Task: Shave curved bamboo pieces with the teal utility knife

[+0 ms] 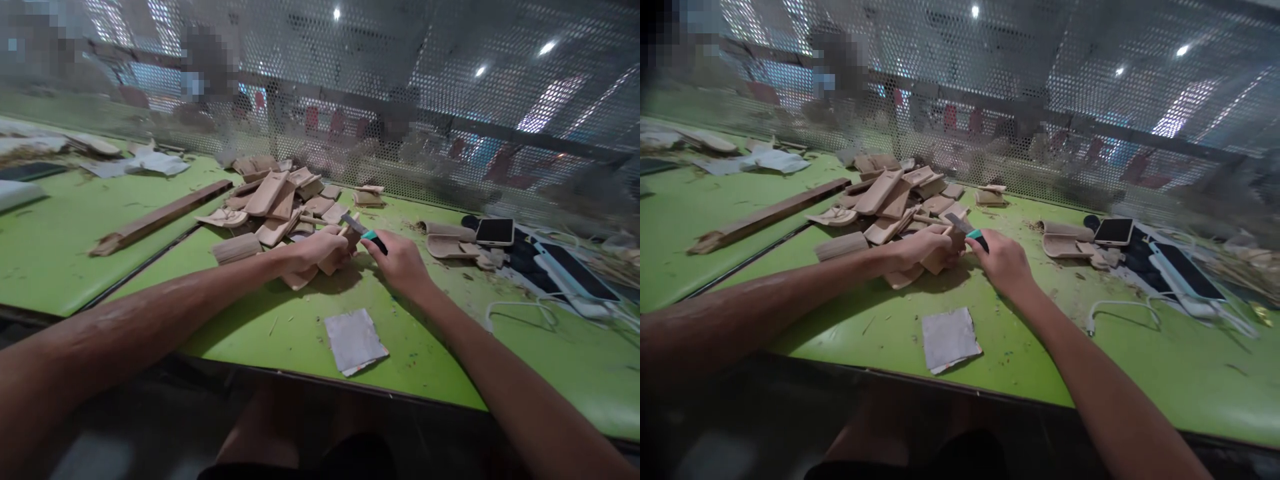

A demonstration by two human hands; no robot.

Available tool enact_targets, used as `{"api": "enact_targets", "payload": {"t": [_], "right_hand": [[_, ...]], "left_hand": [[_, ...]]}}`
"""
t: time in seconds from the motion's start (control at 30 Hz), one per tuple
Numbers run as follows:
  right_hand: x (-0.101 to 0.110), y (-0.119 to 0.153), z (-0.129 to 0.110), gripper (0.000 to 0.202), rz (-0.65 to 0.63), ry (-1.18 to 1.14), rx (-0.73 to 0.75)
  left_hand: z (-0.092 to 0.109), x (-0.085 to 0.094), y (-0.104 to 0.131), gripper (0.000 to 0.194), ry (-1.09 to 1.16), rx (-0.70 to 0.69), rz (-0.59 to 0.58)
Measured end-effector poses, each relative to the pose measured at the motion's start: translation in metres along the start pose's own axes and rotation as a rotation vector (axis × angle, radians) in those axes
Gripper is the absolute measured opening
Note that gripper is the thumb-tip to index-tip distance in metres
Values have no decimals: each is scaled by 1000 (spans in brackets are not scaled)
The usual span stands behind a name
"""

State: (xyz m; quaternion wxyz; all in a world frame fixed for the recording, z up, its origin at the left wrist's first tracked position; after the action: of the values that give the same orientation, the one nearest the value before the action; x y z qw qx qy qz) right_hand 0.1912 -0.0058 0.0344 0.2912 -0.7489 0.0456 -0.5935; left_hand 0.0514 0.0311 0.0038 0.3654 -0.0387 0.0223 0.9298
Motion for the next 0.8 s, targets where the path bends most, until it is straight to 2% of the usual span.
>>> {"api": "enact_targets", "payload": {"t": [0.13, 0.3, 0.43, 0.8], "right_hand": [[1, 0, 0, 55, 15, 4, -11], [1, 0, 3, 58, 27, 47, -19], [0, 0, 3, 59, 23, 59, -26], [5, 0, 2, 61, 54, 141, -26]], "left_hand": [[1, 3, 0, 5, -55, 19, 25], [-2, 5, -4, 3, -58, 3, -16], [-5, 7, -5, 3, -63, 11, -3], [5, 4, -4, 3, -146, -23, -33]]}}
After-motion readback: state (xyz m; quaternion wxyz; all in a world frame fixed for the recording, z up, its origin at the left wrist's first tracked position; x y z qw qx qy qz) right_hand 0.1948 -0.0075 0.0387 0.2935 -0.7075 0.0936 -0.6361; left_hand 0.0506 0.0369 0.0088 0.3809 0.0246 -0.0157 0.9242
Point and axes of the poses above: each hand's wrist, its own y-axis away from the middle knuckle, its own x-axis out of the back of the hand, z = x × y, the point moved 6 cm from there along -y, towards the middle knuckle, and after that the axes turned 2 degrees about x, right-handed, at the moved point
